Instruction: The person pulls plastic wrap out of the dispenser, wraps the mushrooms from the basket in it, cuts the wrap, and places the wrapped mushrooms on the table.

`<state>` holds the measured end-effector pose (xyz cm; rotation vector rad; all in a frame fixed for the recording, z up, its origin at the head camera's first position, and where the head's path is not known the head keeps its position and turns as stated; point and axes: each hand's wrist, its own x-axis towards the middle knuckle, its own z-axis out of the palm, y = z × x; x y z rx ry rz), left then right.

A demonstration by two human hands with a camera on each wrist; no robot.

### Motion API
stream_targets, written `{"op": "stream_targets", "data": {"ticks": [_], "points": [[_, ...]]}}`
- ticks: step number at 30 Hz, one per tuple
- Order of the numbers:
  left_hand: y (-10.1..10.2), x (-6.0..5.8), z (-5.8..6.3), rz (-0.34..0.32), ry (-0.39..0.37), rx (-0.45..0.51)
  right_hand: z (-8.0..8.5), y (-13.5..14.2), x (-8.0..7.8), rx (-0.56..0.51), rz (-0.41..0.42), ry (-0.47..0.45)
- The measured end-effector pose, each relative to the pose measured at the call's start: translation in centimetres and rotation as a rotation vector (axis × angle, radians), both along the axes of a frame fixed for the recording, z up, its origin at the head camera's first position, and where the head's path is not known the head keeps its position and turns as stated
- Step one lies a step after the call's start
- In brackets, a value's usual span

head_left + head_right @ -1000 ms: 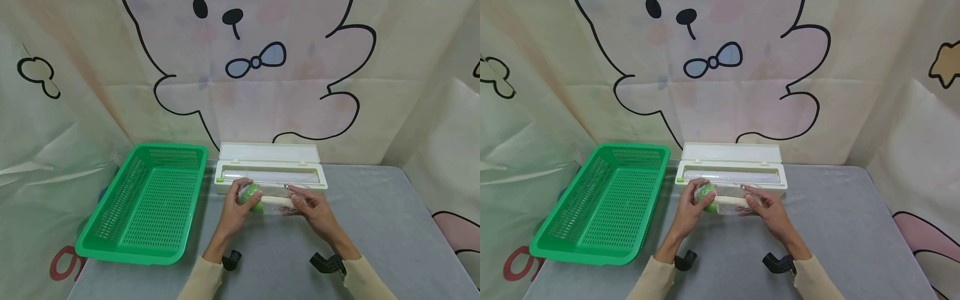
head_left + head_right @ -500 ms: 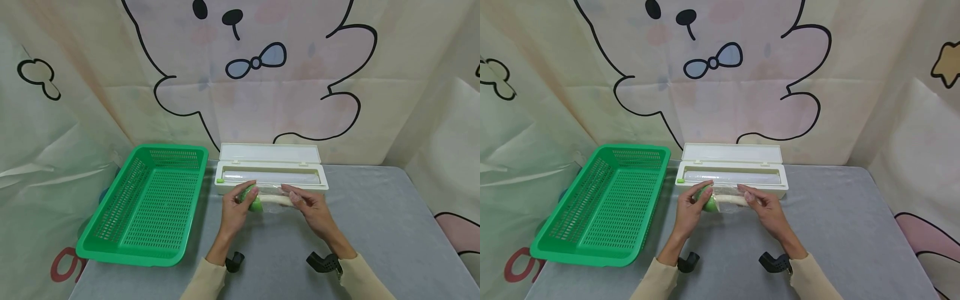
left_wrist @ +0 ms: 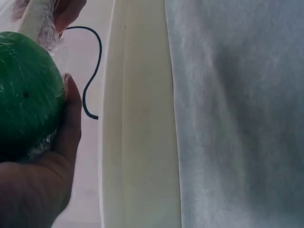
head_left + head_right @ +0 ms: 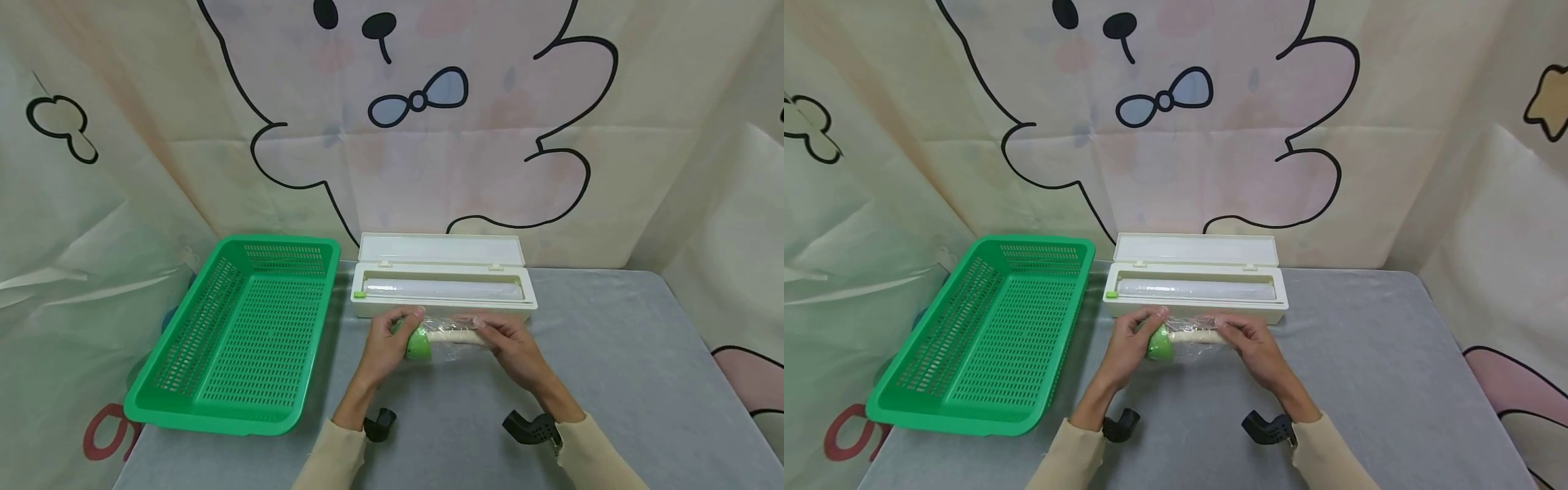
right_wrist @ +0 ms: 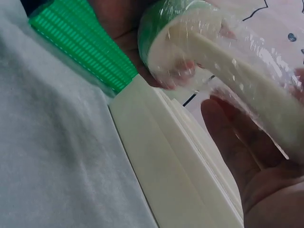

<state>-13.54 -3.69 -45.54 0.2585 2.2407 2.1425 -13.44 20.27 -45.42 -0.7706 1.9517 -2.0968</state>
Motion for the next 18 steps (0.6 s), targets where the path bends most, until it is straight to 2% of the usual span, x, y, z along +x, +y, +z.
{"op": "stream_targets", "data": {"ticks": [2,5,8,10,12,15,18], "points": [[0.0,0.0,0.1,0.006,-0.064,0.006,0.0,0.0,0.1,0.054,-0.009,0.031],[0.0,-0.1,0.2,-0.002,-0.182,0.065,0.0,-0.1,0.2,0.141,-0.042,0.073],[0.0,-0.1,0.2,-0.031,-0.29,0.141,-0.1,-0.4,0.3,0.203,-0.094,0.092],[-0.2,-0.1,0.3,-0.069,-0.325,0.177,-0.3,-0.6,0.3,0.229,-0.135,0.092],[-0.4,0.0,0.3,-0.112,-0.312,0.174,-0.4,-0.8,0.2,0.239,-0.178,0.078],[-0.6,0.1,0.3,-0.168,-0.222,0.116,-0.5,-1.0,0.1,0.232,-0.221,0.051],[-0.5,0.1,0.2,-0.162,-0.162,0.068,-0.5,-1.1,0.1,0.228,-0.216,0.05]]}}
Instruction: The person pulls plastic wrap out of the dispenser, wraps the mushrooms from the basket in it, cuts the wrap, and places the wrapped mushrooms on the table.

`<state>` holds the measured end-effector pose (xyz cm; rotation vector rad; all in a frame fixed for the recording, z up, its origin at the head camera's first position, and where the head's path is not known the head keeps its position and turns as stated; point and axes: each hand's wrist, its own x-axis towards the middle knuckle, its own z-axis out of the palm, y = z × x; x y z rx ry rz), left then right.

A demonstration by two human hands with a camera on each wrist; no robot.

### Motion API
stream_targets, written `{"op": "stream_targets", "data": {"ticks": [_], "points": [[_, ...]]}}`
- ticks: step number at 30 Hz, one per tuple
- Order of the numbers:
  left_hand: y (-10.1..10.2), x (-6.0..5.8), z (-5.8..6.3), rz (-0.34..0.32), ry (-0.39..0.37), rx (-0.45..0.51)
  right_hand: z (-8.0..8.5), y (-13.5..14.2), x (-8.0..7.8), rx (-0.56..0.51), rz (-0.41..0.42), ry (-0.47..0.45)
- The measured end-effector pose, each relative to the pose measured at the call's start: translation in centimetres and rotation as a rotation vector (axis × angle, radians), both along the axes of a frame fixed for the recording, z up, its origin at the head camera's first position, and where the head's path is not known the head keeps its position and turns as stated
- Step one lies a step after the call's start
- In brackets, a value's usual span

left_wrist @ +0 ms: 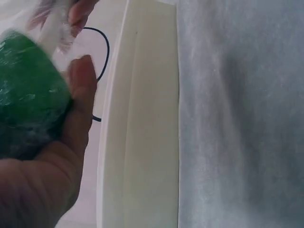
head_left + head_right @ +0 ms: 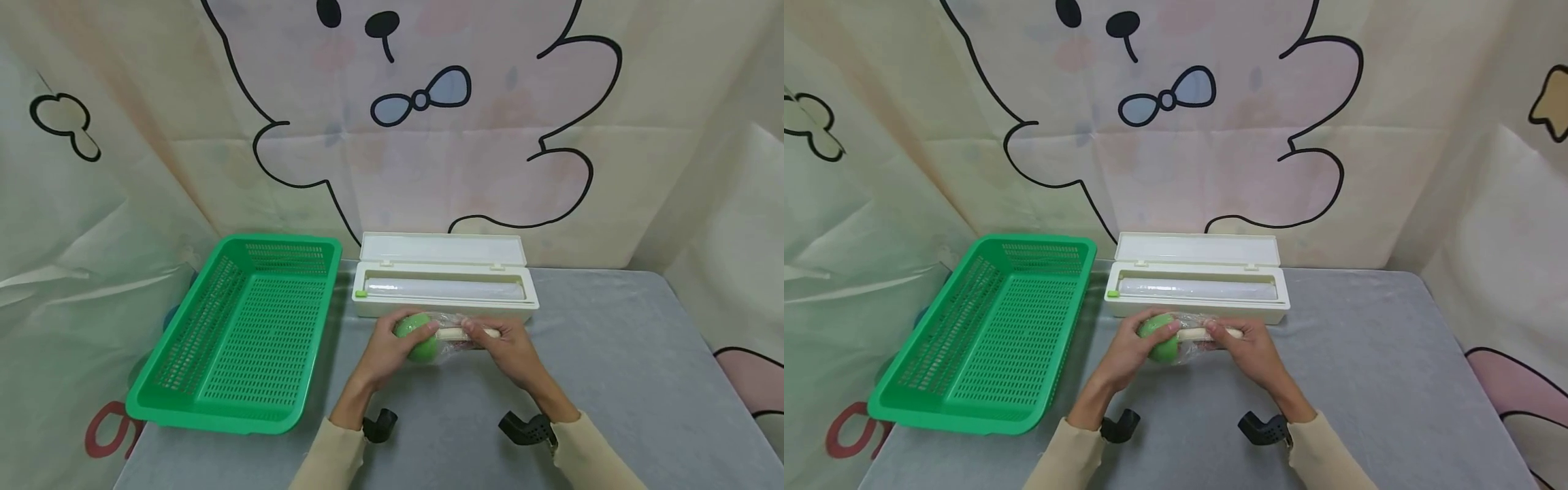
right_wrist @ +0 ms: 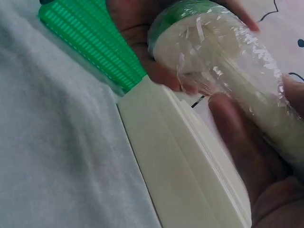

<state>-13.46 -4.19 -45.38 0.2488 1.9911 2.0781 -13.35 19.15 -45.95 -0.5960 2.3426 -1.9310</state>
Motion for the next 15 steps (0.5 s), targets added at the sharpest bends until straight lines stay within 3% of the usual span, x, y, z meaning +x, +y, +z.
{"op": "stream_targets", "data": {"ticks": [3,7,11,15], "points": [[0.15,-0.11,-0.08,0.022,-0.022,-0.007,0.08,-0.04,0.09,0.059,0.028,0.068],[0.14,-0.21,-0.15,0.038,-0.128,0.005,0.08,-0.04,0.18,0.153,0.079,0.191],[0.12,-0.23,-0.22,0.007,-0.22,0.009,-0.07,-0.05,0.24,0.149,0.097,0.268],[0.18,0.0,-0.53,-0.011,-0.15,-0.012,-0.44,-0.15,0.26,0.111,0.064,0.279]]}}
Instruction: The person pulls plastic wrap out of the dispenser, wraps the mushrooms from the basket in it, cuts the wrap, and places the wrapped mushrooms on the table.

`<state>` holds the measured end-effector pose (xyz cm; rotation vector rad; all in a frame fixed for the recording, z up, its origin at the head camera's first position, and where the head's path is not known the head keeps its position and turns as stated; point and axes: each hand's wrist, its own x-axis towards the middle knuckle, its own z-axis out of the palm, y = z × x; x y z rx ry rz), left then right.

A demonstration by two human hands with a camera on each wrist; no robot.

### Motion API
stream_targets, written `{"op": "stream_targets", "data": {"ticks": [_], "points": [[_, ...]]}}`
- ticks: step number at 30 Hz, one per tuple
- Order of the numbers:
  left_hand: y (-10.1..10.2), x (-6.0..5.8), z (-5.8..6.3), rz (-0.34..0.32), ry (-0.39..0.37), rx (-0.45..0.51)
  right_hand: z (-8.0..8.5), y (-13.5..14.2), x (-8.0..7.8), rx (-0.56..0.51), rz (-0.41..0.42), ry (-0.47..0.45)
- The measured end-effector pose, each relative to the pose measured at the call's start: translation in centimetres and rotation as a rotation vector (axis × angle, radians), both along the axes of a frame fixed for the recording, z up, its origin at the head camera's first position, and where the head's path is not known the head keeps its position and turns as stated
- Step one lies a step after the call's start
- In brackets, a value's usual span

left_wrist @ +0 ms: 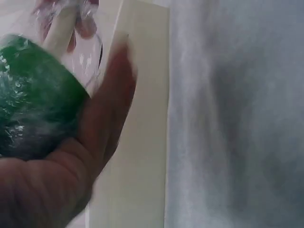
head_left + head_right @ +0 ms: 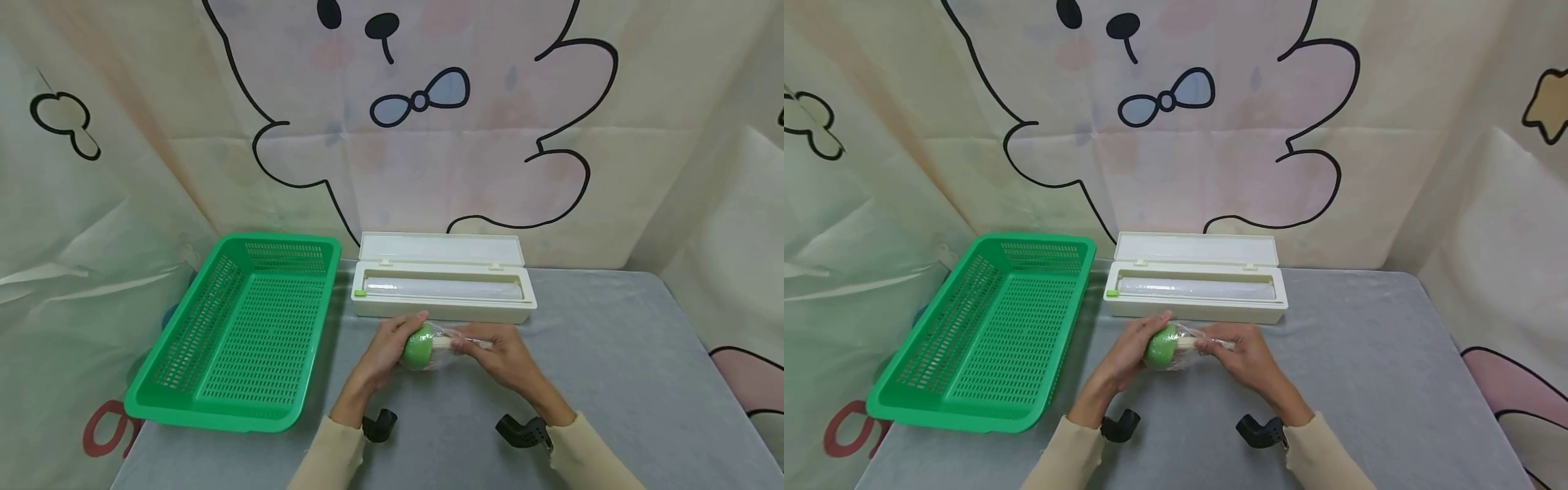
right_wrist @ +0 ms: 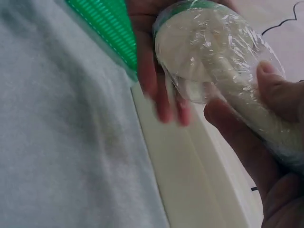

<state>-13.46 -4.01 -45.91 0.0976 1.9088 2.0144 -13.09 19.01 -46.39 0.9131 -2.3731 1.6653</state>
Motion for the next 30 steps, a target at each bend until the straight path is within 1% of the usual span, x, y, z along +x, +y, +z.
{"op": "stream_targets", "data": {"ticks": [2,4,6,7,9,11,14,16,18,21,23,24,25,27,30], "points": [[0.0,0.2,-0.1,-0.005,0.11,-0.047,-0.4,0.0,-0.1,-0.007,-0.029,-0.049],[0.1,0.5,-0.3,0.006,0.206,-0.106,-0.7,0.1,0.0,-0.01,-0.065,-0.12],[0.2,0.6,-0.5,0.006,0.25,-0.158,-1.0,0.1,0.1,-0.003,-0.103,-0.159],[0.2,0.6,-0.6,0.011,0.253,-0.175,-1.1,0.2,0.1,0.001,-0.112,-0.157],[0.1,0.5,-0.8,0.031,0.215,-0.175,-1.1,0.2,0.3,-0.003,-0.112,-0.132],[-0.3,0.4,-1.1,0.043,0.174,-0.149,-1.1,0.3,0.4,-0.03,-0.081,-0.096],[-0.7,0.1,-1.4,0.055,0.139,-0.093,-1.3,0.4,0.4,-0.057,-0.044,-0.041],[-0.8,0.0,-1.5,0.054,0.118,-0.05,-1.4,0.3,0.4,-0.047,-0.056,-0.006],[-0.8,-0.1,-1.5,0.048,0.089,-0.007,-1.6,0.3,0.4,-0.011,-0.094,0.02],[-0.7,-0.2,-1.7,0.056,0.03,0.037,-1.7,0.2,0.5,0.01,-0.116,-0.008],[-0.6,-0.2,-1.8,0.076,-0.008,0.052,-1.8,0.1,0.5,0.014,-0.1,-0.035],[-0.6,-0.3,-1.9,0.088,-0.023,0.054,-1.8,0.1,0.6,0.025,-0.096,-0.033],[-0.5,-0.3,-1.9,0.101,-0.039,0.057,-1.9,0.0,0.6,0.046,-0.1,-0.01],[-0.3,-0.2,-1.8,0.119,-0.059,0.062,-2.1,-0.3,0.6,0.103,-0.129,0.077],[0.1,-0.1,-1.7,0.116,-0.072,0.077,-2.4,-0.9,0.5,0.19,-0.241,0.244]]}}
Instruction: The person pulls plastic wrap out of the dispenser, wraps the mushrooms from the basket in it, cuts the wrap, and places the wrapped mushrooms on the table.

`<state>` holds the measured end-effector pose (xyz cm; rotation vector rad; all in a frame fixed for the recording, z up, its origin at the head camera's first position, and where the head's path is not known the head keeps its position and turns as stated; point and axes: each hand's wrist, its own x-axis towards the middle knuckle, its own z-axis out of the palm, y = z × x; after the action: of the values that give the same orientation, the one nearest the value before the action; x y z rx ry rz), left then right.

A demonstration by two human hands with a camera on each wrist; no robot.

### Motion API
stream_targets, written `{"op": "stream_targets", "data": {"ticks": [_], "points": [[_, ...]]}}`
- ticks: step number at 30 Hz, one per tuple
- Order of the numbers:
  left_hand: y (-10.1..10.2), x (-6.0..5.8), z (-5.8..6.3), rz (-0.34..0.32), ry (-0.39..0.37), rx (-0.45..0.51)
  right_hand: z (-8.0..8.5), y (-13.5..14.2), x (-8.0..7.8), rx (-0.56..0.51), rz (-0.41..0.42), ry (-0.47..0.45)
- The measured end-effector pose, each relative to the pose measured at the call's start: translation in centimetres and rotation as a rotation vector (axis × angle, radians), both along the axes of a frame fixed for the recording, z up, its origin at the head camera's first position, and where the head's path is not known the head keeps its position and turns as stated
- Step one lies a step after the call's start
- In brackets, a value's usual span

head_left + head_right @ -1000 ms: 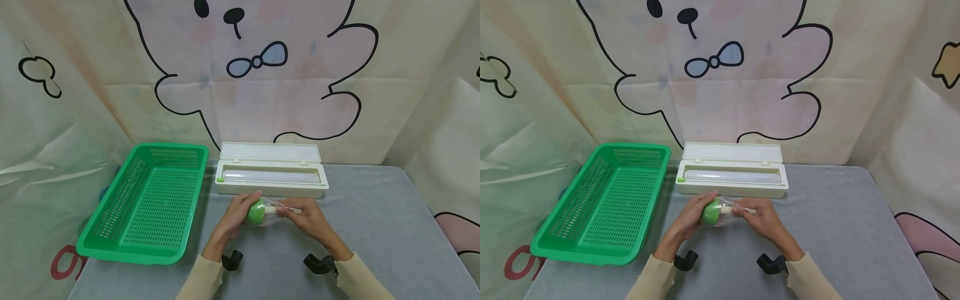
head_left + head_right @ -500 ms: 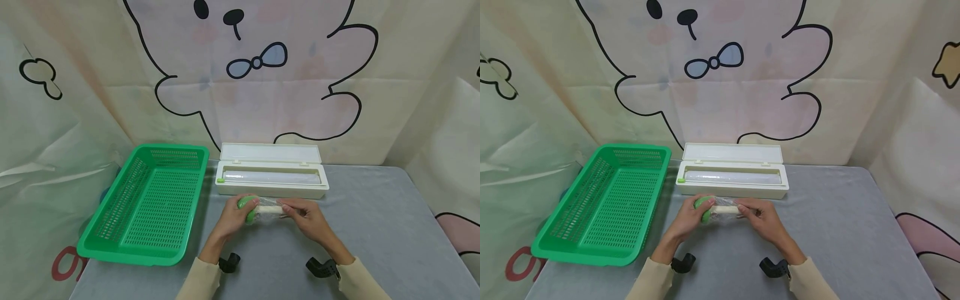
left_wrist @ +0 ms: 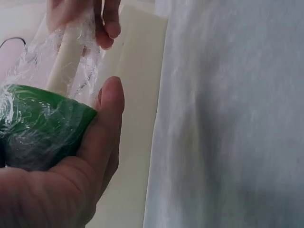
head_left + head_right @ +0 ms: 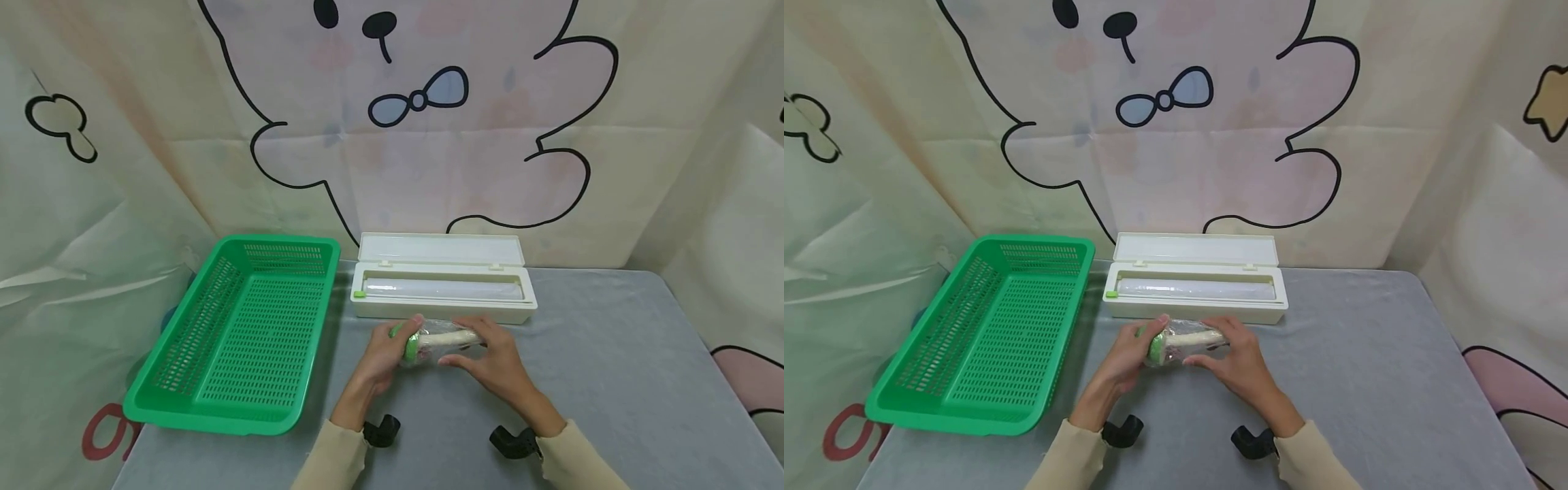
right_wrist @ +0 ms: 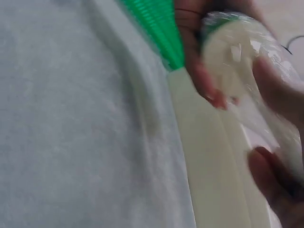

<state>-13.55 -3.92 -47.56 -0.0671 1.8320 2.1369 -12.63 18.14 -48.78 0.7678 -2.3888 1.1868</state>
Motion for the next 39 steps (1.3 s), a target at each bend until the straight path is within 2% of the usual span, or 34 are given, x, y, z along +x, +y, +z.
{"op": "stream_targets", "data": {"ticks": [3,5,11,15,18,21,25,28,30,34,36,39], "points": [[0.4,0.2,0.3,-0.027,0.003,0.02,-0.1,-0.3,-0.1,0.027,-0.098,0.105],[0.5,0.2,0.4,-0.036,0.012,0.021,-0.2,-0.4,-0.2,0.027,-0.121,0.14],[0.1,0.1,0.6,-0.026,0.038,-0.011,-0.4,0.0,-0.4,0.035,-0.05,0.191],[-0.1,0.1,0.8,-0.052,0.091,-0.078,-0.4,0.1,-0.5,0.023,-0.063,0.178],[-0.4,0.1,1.0,-0.047,0.178,-0.139,-0.1,0.4,-0.4,0.016,-0.03,0.122],[-1.0,0.0,1.0,-0.029,0.269,-0.211,0.4,1.1,-0.3,-0.056,0.061,-0.012],[-1.6,-0.2,0.8,-0.052,0.37,-0.281,0.9,2.2,0.0,-0.18,0.115,-0.181],[-1.7,-0.3,0.4,-0.077,0.42,-0.342,0.8,2.6,0.1,-0.201,0.103,-0.221],[-1.6,-0.2,0.1,-0.087,0.437,-0.425,0.4,2.7,0.0,-0.22,0.095,-0.227],[-1.4,0.2,-0.4,-0.112,0.425,-0.609,-0.6,2.8,-0.1,-0.258,0.066,-0.255],[-1.4,0.3,-0.7,-0.129,0.433,-0.671,-1.1,2.8,-0.2,-0.224,0.028,-0.31],[-1.3,0.5,-1.3,-0.145,0.437,-0.695,-1.6,2.8,-0.1,-0.098,-0.027,-0.388]]}}
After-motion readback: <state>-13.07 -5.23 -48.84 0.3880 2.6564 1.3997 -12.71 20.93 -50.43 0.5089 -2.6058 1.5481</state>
